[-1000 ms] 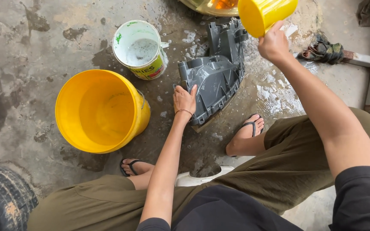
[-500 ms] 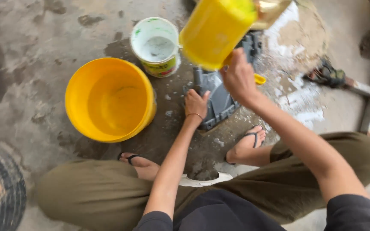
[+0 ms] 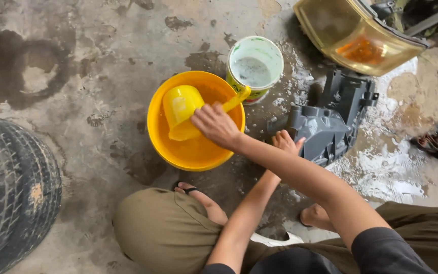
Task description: The person scrubs a black plastic car part with a brush and soapy water, then rinses it with clean water from a yellow bucket. The person uses a brush to scrub the part thoroughly and pours water to remove the soap.
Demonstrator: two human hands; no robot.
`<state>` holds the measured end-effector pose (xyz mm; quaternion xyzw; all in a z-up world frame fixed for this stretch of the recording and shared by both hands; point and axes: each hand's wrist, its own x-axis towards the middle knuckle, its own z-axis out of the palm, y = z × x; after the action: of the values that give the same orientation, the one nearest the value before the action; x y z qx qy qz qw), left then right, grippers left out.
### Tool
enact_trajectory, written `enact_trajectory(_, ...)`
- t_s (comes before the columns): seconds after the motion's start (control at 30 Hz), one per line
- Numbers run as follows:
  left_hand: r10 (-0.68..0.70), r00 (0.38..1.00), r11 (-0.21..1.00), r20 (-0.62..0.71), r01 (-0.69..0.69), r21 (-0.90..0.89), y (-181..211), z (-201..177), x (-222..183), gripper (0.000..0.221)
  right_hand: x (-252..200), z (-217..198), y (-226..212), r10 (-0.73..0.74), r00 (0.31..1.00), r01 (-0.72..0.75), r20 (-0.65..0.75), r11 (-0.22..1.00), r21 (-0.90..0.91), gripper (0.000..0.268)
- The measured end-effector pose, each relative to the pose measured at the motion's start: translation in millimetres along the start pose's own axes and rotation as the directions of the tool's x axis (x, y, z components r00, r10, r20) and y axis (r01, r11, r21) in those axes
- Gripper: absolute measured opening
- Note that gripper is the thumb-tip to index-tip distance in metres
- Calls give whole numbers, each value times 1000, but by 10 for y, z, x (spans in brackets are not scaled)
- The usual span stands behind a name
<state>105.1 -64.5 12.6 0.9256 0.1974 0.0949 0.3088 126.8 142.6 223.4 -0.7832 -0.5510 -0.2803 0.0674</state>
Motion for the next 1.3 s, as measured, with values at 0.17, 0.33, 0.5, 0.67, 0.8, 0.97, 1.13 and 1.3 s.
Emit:
enact_trajectory(0.17, -27, 989, 1000, 145, 27, 0, 124, -299, 92, 62, 78, 669, -383, -175, 980, 192, -95, 957, 215, 4)
enact_trajectory(0.33, -28, 968, 1000, 250, 24, 20, 76, -457, 97, 62, -78, 1124, -654, -448, 874, 479, -187, 858, 185, 10)
enact_trajectory(0.5, 6, 990, 999, 143, -1, -38, 140, -664, 67, 57, -513, 1467, -839, -346, 805, 268, 482, 937, 226, 32)
enact_trajectory(0.67, 116, 991, 992, 58, -114, -47, -88, -276, 54, 69, -605, 1978, -812, 86, 602, -280, 794, 954, 108, 25)
enact_trajectory(0.8, 120, 991, 990, 65, -114, -78, -60, -374, 43, 65, -482, 2047, -668, 325, 558, -552, 764, 832, 50, 28)
enact_trajectory(0.97, 31, 998, 997, 54, -27, -66, -42, -342, 40, 61, -177, 876, -392, -49, 604, -286, 796, 918, 273, 30)
enact_trajectory(1.13, 67, 997, 998, 40, -67, -18, -154, -377, 32, 66, -426, -304, -410, -48, 714, -349, 698, 840, 415, 83)
enact_trajectory(1.3, 155, 987, 985, 48, -150, -86, -239, -462, 31, 66, -765, 249, -597, -37, 995, 60, -89, 959, 276, 45)
